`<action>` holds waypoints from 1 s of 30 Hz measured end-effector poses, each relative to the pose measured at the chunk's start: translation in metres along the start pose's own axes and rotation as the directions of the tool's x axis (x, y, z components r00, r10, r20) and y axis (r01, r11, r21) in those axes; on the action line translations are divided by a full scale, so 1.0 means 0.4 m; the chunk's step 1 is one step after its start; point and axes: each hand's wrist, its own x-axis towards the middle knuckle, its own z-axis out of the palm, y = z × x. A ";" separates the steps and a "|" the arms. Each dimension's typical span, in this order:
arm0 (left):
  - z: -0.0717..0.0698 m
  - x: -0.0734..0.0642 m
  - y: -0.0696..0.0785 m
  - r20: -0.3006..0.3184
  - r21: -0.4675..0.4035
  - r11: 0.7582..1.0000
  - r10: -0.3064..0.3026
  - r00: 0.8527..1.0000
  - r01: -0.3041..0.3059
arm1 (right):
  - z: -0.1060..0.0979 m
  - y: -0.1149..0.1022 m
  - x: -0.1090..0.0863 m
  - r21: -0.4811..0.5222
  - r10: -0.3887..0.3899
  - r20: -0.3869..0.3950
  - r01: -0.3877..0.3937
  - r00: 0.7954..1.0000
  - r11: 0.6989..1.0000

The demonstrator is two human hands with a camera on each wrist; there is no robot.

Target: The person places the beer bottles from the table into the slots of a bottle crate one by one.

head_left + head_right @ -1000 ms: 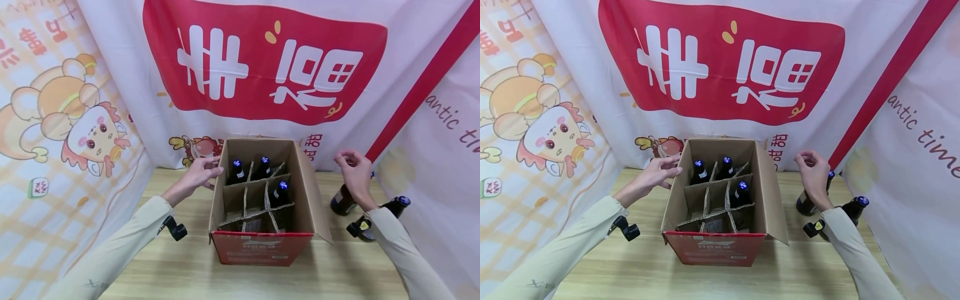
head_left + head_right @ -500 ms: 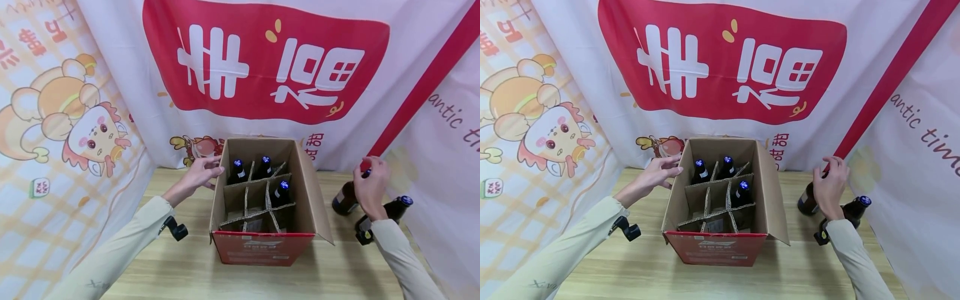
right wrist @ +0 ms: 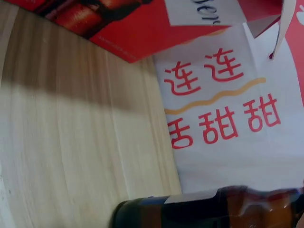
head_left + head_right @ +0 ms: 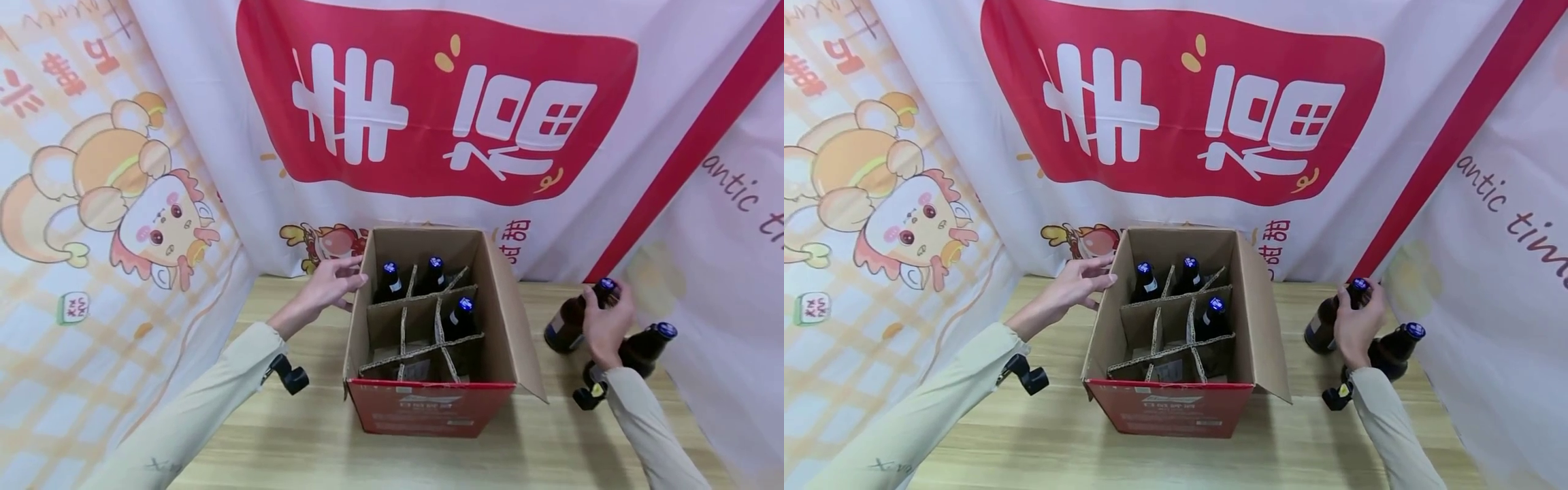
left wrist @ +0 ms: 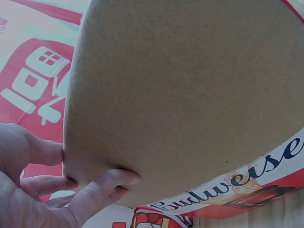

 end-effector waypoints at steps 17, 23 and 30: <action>-0.002 -0.001 -0.001 0.003 0.007 1.000 -0.017 1.000 0.017 | -0.005 0.051 -0.002 0.012 -0.166 -0.031 0.166 0.986 0.986; 0.000 -0.001 -0.004 0.011 0.006 1.000 -0.018 1.000 0.018 | -0.012 0.050 0.000 0.026 -0.184 -0.029 0.184 0.983 0.983; -0.004 0.003 -0.003 0.011 0.003 1.000 -0.020 1.000 0.020 | -0.009 0.040 0.005 0.067 -0.196 0.009 0.195 0.981 0.979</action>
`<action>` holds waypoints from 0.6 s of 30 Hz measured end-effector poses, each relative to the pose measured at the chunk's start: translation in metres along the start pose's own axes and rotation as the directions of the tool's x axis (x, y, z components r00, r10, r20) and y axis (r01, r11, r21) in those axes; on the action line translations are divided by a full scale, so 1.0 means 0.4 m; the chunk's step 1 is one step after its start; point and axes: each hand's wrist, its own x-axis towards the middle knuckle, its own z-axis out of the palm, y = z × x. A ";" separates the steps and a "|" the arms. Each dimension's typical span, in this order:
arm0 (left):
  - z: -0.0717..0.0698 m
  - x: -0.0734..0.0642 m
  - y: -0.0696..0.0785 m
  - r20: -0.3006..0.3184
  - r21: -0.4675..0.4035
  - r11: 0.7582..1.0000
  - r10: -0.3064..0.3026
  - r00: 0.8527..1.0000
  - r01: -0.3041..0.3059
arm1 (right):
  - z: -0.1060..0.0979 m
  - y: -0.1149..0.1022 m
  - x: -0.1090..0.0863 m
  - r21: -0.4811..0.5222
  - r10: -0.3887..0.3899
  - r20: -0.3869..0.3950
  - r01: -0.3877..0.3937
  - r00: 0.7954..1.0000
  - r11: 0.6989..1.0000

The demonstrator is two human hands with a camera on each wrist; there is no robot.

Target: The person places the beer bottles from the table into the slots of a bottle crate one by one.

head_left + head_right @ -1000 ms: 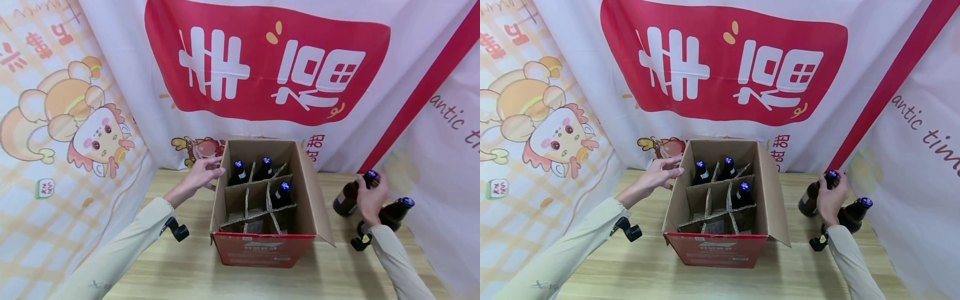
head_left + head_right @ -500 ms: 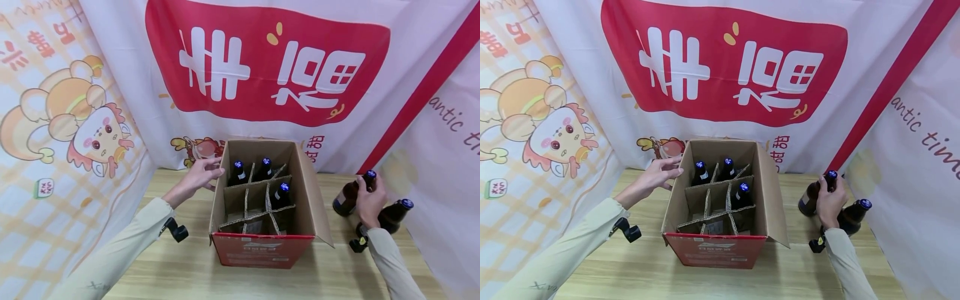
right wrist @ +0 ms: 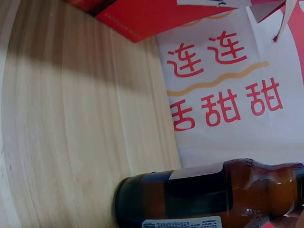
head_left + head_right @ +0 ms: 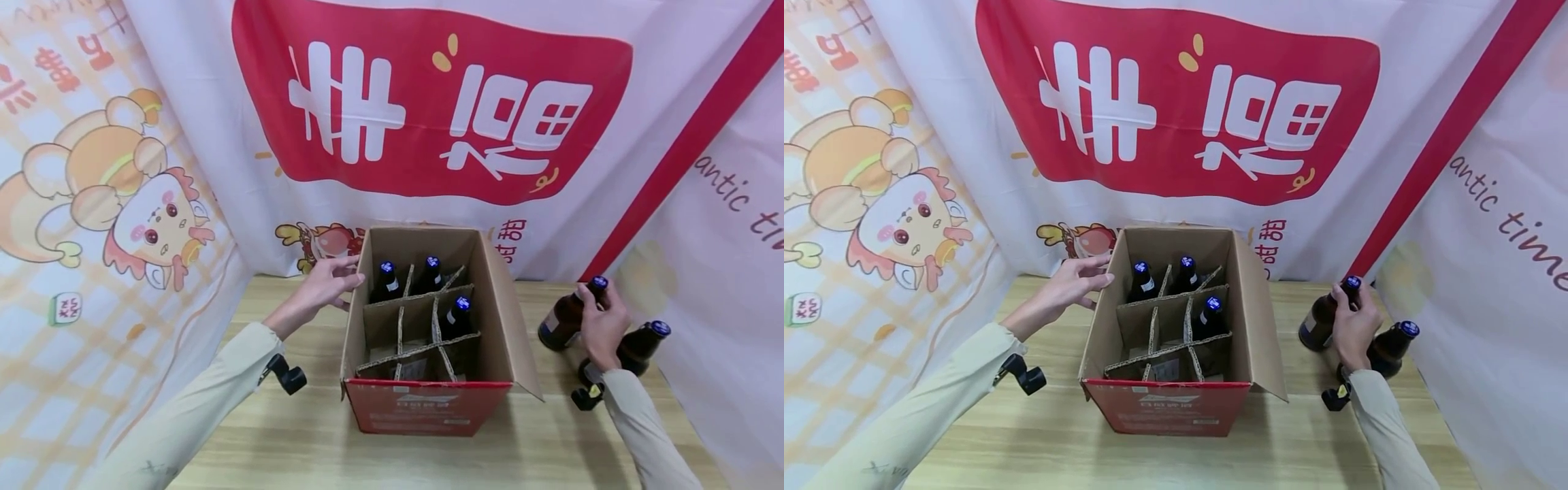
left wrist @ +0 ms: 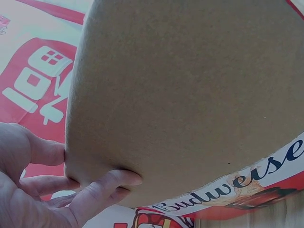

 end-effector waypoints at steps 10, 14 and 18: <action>0.006 0.008 0.003 0.000 -0.009 1.000 0.015 1.000 -0.015 | -0.004 -0.020 0.017 -0.022 0.118 0.035 -0.118 0.992 0.993; 0.007 0.006 0.002 0.006 -0.015 1.000 0.018 1.000 -0.018 | -0.004 -0.040 0.019 -0.046 0.206 0.040 -0.204 0.978 0.978; 0.003 0.004 0.002 -0.010 0.005 1.000 0.020 1.000 -0.020 | 0.004 -0.058 0.017 -0.029 0.250 0.076 -0.249 0.965 0.968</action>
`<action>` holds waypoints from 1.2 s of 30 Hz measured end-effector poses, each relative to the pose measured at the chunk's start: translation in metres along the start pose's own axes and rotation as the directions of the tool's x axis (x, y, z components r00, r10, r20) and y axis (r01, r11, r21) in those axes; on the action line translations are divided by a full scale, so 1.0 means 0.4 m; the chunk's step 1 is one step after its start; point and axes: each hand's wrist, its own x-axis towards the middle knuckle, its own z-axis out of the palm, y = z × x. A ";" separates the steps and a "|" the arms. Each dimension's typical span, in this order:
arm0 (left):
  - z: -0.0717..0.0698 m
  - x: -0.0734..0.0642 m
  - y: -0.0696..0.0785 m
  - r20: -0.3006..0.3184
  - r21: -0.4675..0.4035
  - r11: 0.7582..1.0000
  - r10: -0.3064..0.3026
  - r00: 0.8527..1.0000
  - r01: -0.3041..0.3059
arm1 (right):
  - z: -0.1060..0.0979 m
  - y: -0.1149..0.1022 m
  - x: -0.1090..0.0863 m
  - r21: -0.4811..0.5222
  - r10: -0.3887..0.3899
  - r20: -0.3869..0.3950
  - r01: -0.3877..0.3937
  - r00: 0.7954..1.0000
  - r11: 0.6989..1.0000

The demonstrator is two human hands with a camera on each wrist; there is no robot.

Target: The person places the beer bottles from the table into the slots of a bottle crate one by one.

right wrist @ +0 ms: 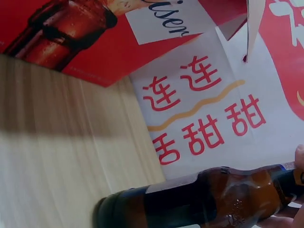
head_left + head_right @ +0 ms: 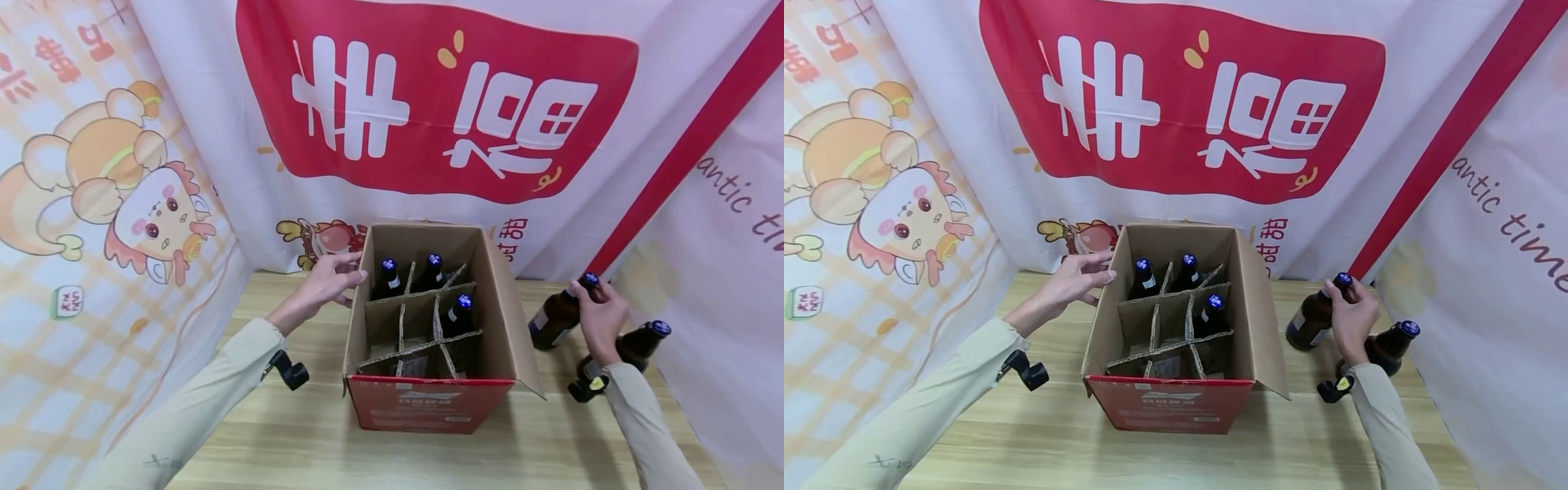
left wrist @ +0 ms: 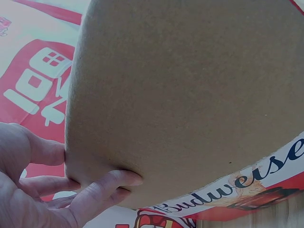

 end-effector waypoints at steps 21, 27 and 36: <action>-0.007 -0.008 0.011 -0.008 0.019 1.000 -0.016 1.000 0.016 | -0.004 -0.157 -0.014 0.070 -0.019 0.105 0.012 0.994 0.997; -0.007 -0.012 0.007 -0.004 0.019 1.000 -0.009 1.000 0.009 | -0.029 -0.252 -0.011 0.149 -0.152 0.057 0.142 0.987 0.979; -0.007 -0.003 0.000 0.000 0.013 1.000 -0.001 1.000 0.001 | -0.066 -0.445 -0.042 0.116 -0.252 0.100 0.241 0.962 0.964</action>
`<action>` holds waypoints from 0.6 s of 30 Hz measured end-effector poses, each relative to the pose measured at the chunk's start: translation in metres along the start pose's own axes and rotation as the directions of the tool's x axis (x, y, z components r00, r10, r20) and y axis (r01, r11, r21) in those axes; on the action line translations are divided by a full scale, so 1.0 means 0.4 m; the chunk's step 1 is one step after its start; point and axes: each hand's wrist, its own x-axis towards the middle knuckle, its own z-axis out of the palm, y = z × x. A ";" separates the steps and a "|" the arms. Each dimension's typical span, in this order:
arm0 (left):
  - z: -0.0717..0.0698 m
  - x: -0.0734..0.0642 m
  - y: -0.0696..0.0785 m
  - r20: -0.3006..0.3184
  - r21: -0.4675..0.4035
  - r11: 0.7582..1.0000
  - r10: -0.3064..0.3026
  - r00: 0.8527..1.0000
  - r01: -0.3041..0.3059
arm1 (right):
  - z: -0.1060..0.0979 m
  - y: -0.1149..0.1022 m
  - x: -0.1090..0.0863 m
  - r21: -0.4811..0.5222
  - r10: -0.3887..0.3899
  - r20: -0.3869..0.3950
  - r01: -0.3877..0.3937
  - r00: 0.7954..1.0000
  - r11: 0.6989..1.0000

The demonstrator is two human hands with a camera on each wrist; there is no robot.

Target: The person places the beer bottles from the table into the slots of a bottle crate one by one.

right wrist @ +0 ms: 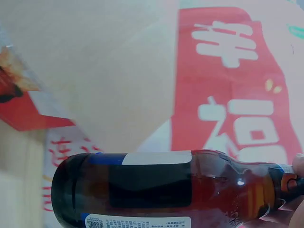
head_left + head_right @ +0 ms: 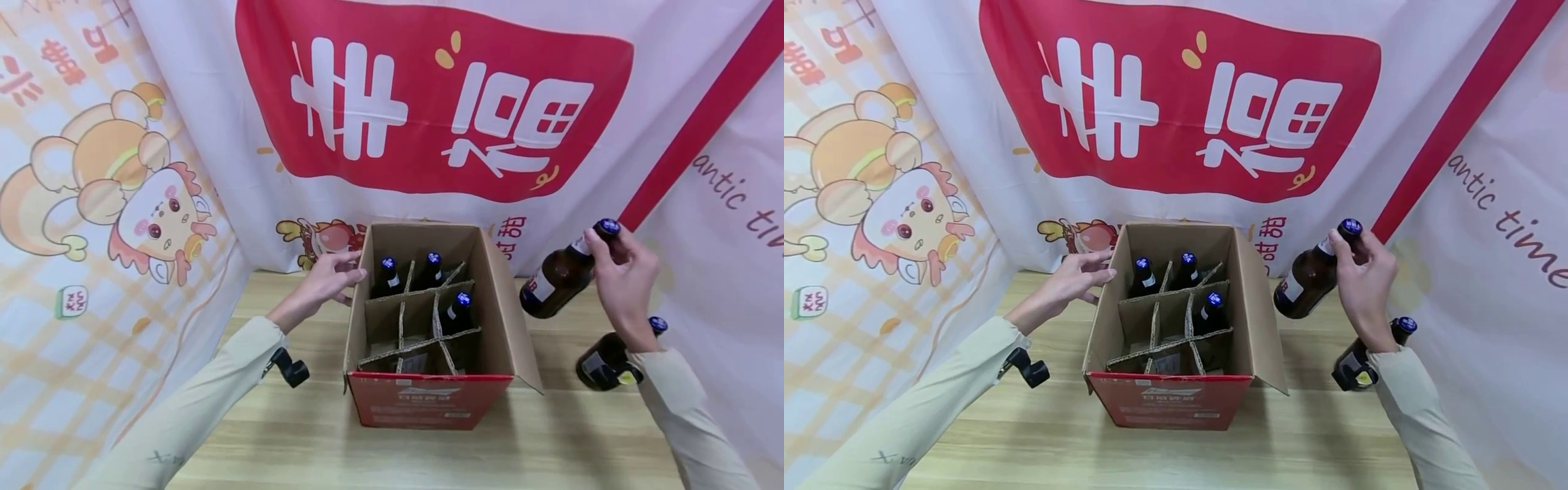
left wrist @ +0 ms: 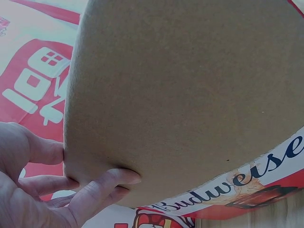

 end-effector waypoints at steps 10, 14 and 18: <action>0.002 0.000 0.004 -0.002 -0.005 1.000 -0.011 1.000 0.011 | -0.013 -0.106 0.048 0.025 -0.117 -0.009 0.117 0.993 0.993; 0.001 -0.001 0.006 -0.003 -0.004 1.000 -0.006 1.000 0.006 | -0.012 -0.160 0.048 0.032 -0.134 0.027 0.133 0.991 0.991; 0.002 0.000 0.006 -0.003 -0.003 1.000 -0.006 1.000 0.006 | -0.007 -0.217 0.037 0.017 -0.147 0.078 0.147 0.986 0.989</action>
